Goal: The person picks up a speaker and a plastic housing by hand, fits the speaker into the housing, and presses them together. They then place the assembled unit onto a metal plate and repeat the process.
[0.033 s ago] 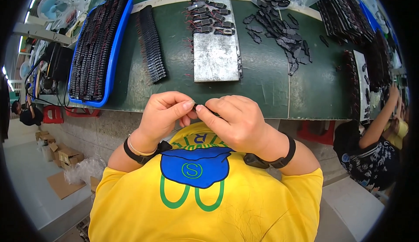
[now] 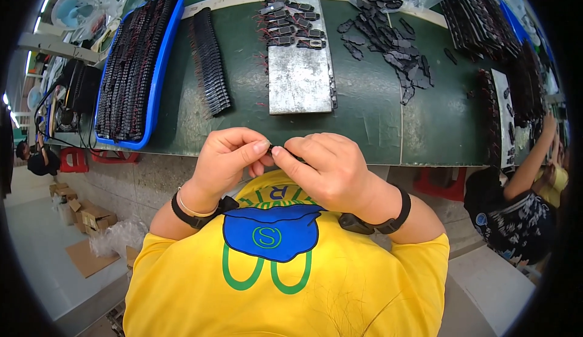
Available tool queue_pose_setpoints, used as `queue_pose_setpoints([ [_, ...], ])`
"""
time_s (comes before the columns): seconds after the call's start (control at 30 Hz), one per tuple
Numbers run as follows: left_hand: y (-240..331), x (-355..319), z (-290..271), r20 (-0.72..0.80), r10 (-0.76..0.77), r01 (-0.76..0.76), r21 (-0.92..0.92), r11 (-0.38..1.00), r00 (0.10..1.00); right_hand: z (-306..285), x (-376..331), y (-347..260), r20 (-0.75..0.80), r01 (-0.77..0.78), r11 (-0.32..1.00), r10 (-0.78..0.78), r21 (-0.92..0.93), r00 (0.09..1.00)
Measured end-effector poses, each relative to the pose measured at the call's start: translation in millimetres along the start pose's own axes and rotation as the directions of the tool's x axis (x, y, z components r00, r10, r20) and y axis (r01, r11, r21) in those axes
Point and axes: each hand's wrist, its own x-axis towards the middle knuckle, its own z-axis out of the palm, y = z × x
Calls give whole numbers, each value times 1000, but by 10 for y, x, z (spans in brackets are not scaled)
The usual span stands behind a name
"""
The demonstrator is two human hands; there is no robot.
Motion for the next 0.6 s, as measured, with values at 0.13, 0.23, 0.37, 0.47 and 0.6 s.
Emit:
queue_pose_setpoints([
  [0.13,51,20,-42,93,-54,57,-29,998,994,41,-59,43,0,-48,985,49,165,999],
  [0.23,28,-27,-121,162,-67,68,1,998,984,-67,-78,118,22,-104,941,102,323,995],
  [0.37,-60,-45,-202,206,-15,33,-85,996,978,-416,-69,376,102,-360,827,352,432,930],
  [0.47,-92,-56,-218,191,6,20,-131,991,982,-628,-38,869,-24,-585,810,586,40,810],
  [0.6,-137,-15,-173,221,0,34,-153,988,975,-549,59,1462,57,-494,834,521,-247,851],
])
